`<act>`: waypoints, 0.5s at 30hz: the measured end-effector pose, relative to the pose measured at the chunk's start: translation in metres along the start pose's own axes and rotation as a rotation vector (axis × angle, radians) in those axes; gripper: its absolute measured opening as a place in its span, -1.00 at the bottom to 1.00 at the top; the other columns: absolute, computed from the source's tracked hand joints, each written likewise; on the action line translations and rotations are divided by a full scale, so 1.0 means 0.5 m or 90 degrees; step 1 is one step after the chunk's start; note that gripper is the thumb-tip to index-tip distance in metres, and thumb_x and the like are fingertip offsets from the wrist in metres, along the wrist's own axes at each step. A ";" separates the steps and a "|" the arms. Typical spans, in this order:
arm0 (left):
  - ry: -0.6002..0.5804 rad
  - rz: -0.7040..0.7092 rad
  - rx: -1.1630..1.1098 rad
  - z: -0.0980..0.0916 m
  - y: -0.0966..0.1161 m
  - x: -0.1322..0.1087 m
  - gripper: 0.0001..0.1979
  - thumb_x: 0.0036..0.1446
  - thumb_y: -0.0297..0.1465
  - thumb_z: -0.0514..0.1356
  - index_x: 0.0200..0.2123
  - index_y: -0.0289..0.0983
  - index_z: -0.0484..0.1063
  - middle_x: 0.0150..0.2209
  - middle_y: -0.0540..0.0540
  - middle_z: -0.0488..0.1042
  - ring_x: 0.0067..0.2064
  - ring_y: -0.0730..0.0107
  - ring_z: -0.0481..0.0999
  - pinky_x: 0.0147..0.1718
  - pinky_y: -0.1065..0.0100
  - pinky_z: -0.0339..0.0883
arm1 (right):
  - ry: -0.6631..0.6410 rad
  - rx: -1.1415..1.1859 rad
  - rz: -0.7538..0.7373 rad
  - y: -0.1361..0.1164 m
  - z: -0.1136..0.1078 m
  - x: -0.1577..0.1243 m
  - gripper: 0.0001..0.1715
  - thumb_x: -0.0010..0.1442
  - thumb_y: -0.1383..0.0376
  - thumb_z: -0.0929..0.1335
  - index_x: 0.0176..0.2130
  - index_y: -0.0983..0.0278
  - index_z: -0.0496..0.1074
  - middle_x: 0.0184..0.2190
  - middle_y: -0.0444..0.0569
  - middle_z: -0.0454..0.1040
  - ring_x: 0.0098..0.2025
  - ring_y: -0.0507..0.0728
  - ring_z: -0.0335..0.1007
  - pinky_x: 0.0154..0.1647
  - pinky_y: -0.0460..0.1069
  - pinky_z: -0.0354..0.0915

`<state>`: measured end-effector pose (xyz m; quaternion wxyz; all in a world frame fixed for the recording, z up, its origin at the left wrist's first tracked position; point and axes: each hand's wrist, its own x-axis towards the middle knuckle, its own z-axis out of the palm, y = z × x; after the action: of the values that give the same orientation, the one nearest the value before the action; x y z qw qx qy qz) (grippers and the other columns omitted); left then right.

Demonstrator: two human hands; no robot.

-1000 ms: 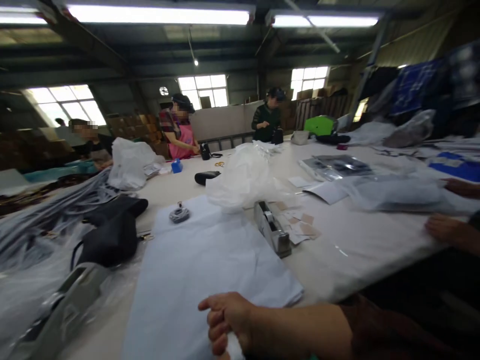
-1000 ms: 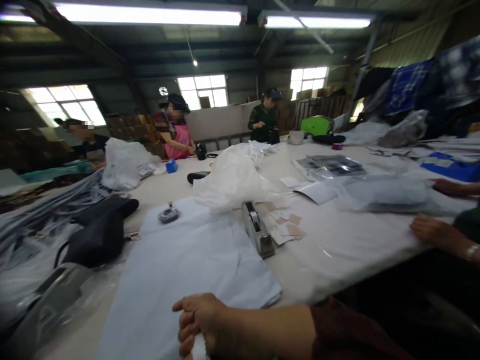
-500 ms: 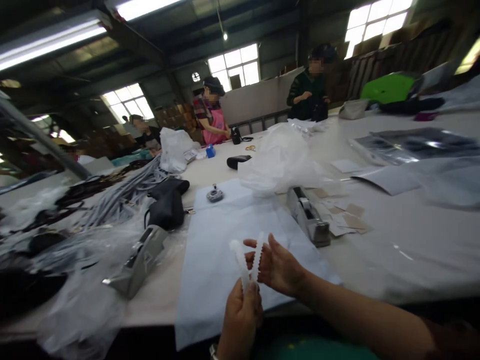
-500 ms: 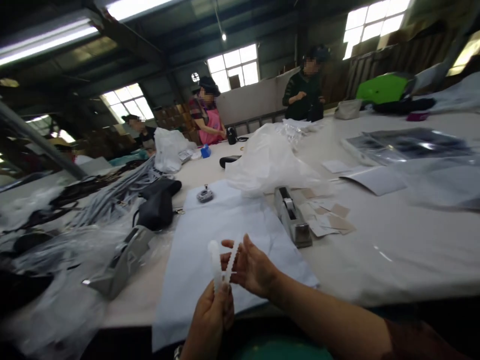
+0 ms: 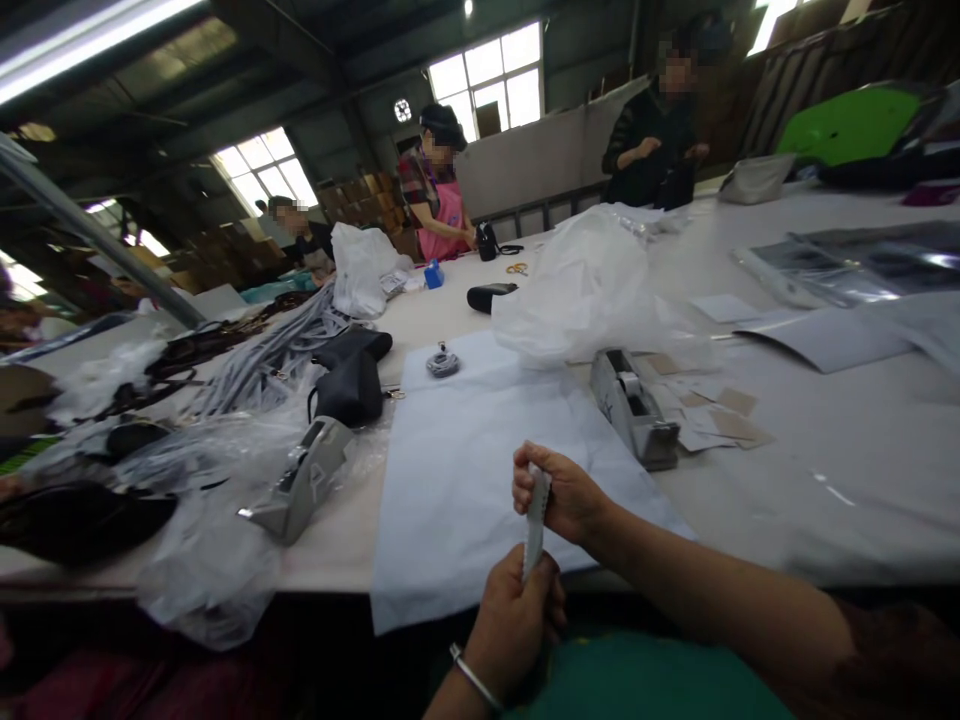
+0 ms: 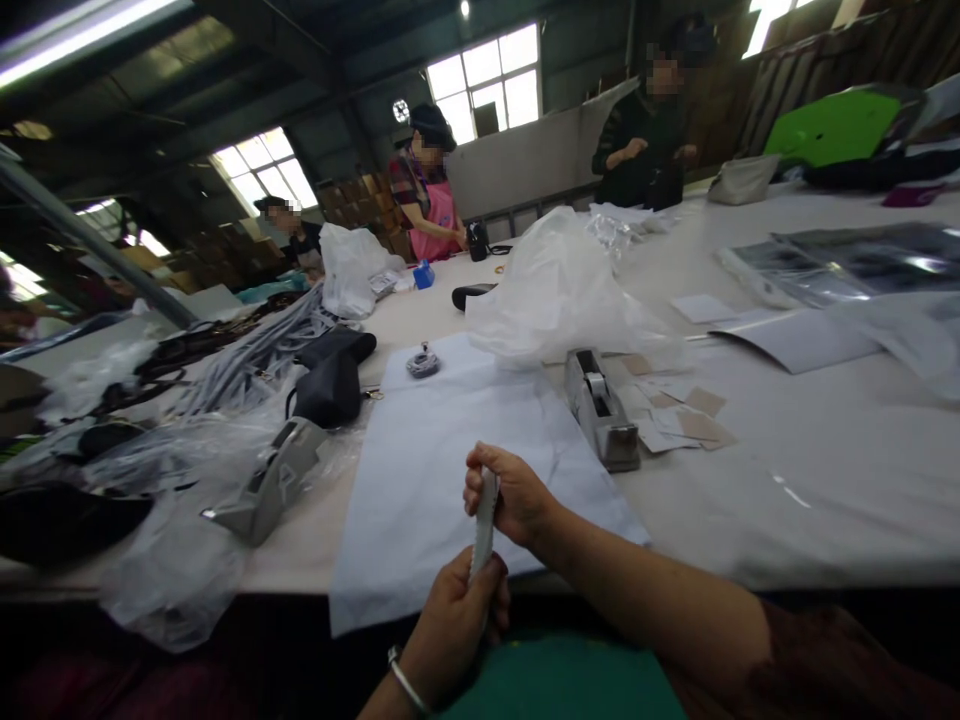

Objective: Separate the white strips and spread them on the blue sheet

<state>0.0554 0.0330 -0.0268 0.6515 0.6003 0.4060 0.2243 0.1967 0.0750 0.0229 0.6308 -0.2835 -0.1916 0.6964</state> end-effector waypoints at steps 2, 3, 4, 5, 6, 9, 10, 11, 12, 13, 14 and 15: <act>0.041 -0.029 -0.049 -0.001 -0.008 0.007 -0.63 0.24 -0.03 0.07 -0.30 -0.25 0.30 -0.59 0.10 0.24 -0.62 0.55 0.16 -0.66 0.48 0.03 | -0.017 -0.027 -0.014 0.006 0.007 -0.017 -0.53 0.00 -0.03 0.50 -0.48 0.26 0.33 -0.74 -0.31 0.11 -0.69 -0.04 0.08 -0.63 -0.10 0.16; 0.066 -0.029 -0.068 -0.001 -0.011 0.010 -0.61 0.24 -0.01 0.05 -0.32 -0.24 0.28 -0.59 0.12 0.20 -0.62 0.55 0.11 -0.66 0.48 -0.01 | -0.047 -0.073 -0.020 0.014 0.010 -0.028 -0.52 0.05 -0.05 0.47 -0.49 0.25 0.33 -0.77 -0.31 0.07 -0.71 -0.05 0.03 -0.67 -0.10 0.09; 0.084 -0.010 -0.074 -0.002 -0.013 0.012 -0.59 0.24 0.01 0.05 -0.35 -0.24 0.27 -0.59 0.11 0.19 -0.60 0.54 0.10 -0.65 0.47 -0.01 | -0.087 -0.143 -0.028 0.024 0.012 -0.038 -0.52 0.10 -0.06 0.44 -0.48 0.26 0.36 -0.77 -0.29 0.09 -0.72 -0.05 0.01 -0.69 -0.11 0.04; 0.096 0.025 -0.068 -0.002 -0.013 0.013 -0.59 0.24 0.01 0.05 -0.37 -0.24 0.27 -0.57 0.08 0.22 -0.57 0.52 0.14 -0.62 0.45 0.02 | -0.128 -0.223 -0.039 0.035 0.014 -0.046 -0.54 0.15 -0.05 0.42 -0.44 0.28 0.40 -0.76 -0.27 0.15 -0.72 -0.04 0.03 -0.69 -0.11 0.01; 0.097 0.066 -0.051 -0.001 -0.010 0.012 -0.60 0.25 -0.02 0.05 -0.39 -0.24 0.28 -0.54 0.04 0.27 -0.52 0.48 0.19 -0.57 0.43 0.08 | -0.151 -0.295 -0.057 0.044 0.014 -0.050 -0.56 0.18 -0.04 0.41 -0.35 0.30 0.45 -0.74 -0.25 0.20 -0.70 -0.04 0.04 -0.70 -0.12 -0.01; 0.033 0.179 0.051 0.003 0.007 -0.003 -0.73 0.28 -0.21 0.07 -0.39 -0.25 0.30 -0.47 -0.02 0.33 -0.43 0.42 0.25 -0.44 0.38 0.15 | -0.070 -0.376 -0.146 0.059 0.007 -0.035 -0.58 0.21 -0.01 0.39 -0.19 0.29 0.43 -0.74 -0.30 0.17 -0.71 -0.04 -0.01 -0.71 -0.13 -0.06; 0.009 0.204 0.091 0.003 0.014 -0.010 -0.77 0.29 -0.26 0.05 -0.40 -0.24 0.29 -0.48 0.00 0.31 -0.44 0.43 0.22 -0.43 0.37 0.13 | -0.031 -0.361 -0.166 0.060 0.005 -0.028 -0.59 0.20 -0.02 0.38 -0.21 0.27 0.40 -0.75 -0.33 0.11 -0.72 -0.04 -0.06 -0.72 -0.13 -0.06; -0.009 0.224 0.131 0.003 0.020 -0.015 -0.79 0.29 -0.31 0.05 -0.41 -0.24 0.28 -0.50 0.02 0.29 -0.45 0.44 0.19 -0.42 0.37 0.11 | -0.004 -0.345 -0.181 0.059 0.003 -0.023 -0.60 0.20 -0.03 0.38 -0.25 0.25 0.37 -0.76 -0.35 0.08 -0.73 -0.05 -0.08 -0.72 -0.12 -0.05; -0.017 0.238 0.160 0.001 0.023 -0.019 -0.81 0.28 -0.35 0.04 -0.41 -0.24 0.26 -0.50 0.02 0.29 -0.45 0.44 0.18 -0.41 0.36 0.09 | 0.008 -0.337 -0.189 0.057 0.003 -0.023 -0.60 0.20 -0.04 0.38 -0.28 0.25 0.34 -0.76 -0.35 0.08 -0.72 -0.04 -0.06 -0.70 -0.12 -0.01; -0.008 0.239 0.165 -0.002 0.024 -0.020 -0.81 0.28 -0.37 0.03 -0.41 -0.24 0.26 -0.48 0.01 0.31 -0.44 0.43 0.19 -0.40 0.36 0.10 | 0.002 -0.334 -0.188 0.057 0.004 -0.029 -0.60 0.20 -0.04 0.38 -0.30 0.24 0.33 -0.74 -0.33 0.10 -0.70 -0.04 -0.02 -0.67 -0.11 0.03; 0.008 0.225 0.147 -0.006 0.023 -0.019 -0.81 0.29 -0.37 0.01 -0.40 -0.24 0.27 -0.46 -0.01 0.34 -0.42 0.42 0.22 -0.38 0.36 0.13 | -0.016 -0.333 -0.181 0.059 0.007 -0.040 -0.60 0.21 -0.03 0.37 -0.30 0.25 0.33 -0.72 -0.31 0.12 -0.68 -0.03 0.01 -0.65 -0.11 0.04; 0.024 0.210 0.121 -0.010 0.018 -0.016 -0.81 0.29 -0.37 -0.01 -0.38 -0.24 0.29 -0.43 -0.04 0.37 -0.40 0.40 0.26 -0.37 0.36 0.17 | -0.041 -0.339 -0.170 0.061 0.011 -0.055 -0.60 0.23 -0.03 0.37 -0.30 0.25 0.33 -0.70 -0.29 0.15 -0.65 -0.03 0.04 -0.63 -0.11 0.04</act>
<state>0.0488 0.0314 -0.0156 0.5388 0.7131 0.3333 0.3000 0.1708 0.0446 0.0121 0.6141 -0.3890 -0.4230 0.5409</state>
